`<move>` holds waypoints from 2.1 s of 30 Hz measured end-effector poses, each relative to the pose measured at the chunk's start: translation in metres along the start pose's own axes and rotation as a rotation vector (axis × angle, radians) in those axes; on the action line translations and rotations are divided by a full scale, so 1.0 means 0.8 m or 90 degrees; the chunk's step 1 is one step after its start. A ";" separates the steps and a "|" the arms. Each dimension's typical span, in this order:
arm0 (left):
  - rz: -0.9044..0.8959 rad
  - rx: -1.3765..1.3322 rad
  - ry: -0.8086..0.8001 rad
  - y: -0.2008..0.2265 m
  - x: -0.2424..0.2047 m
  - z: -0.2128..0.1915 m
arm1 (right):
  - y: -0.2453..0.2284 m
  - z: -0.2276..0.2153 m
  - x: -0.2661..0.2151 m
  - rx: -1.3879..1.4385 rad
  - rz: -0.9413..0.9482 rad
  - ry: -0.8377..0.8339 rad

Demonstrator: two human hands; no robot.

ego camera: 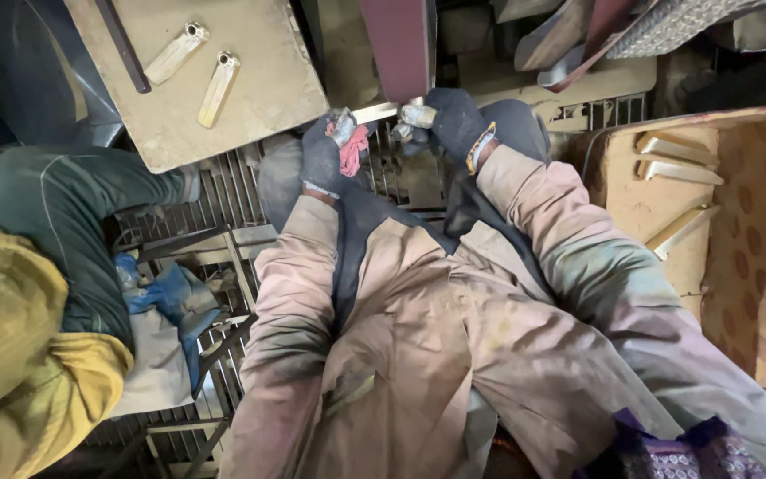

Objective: The person sits on the floor and repeatedly sands small wooden pieces using a belt sander. They hold each piece with gloved hands, press it against the moving belt, and then place the finished piece into a cardboard box.

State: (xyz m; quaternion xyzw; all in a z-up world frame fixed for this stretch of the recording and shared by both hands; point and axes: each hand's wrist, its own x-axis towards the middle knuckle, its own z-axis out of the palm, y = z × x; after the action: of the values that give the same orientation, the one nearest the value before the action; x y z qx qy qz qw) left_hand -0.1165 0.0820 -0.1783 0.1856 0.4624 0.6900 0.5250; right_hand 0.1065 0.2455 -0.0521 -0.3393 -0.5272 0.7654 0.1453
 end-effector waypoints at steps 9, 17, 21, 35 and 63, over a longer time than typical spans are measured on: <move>0.059 0.260 0.000 0.072 -0.136 0.131 | -0.026 -0.041 -0.081 -0.072 -0.073 -0.014; -0.032 0.338 -0.124 0.104 -0.172 0.221 | -0.070 -0.058 -0.164 0.006 -0.160 -0.105; 0.055 0.453 -0.168 0.096 -0.174 0.232 | -0.077 -0.061 -0.196 0.100 -0.156 -0.104; -0.176 0.266 -0.246 0.049 -0.178 0.238 | -0.075 -0.071 -0.260 0.450 -0.157 0.080; -0.019 0.377 -0.199 0.020 -0.149 0.166 | -0.056 -0.169 -0.321 0.080 -0.371 0.500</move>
State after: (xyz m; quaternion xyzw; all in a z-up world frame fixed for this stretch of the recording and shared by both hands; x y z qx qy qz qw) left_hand 0.0182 0.0336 -0.0706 0.4267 0.5590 0.4812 0.5233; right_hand 0.3785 0.2106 0.0538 -0.4310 -0.4586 0.5376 0.5612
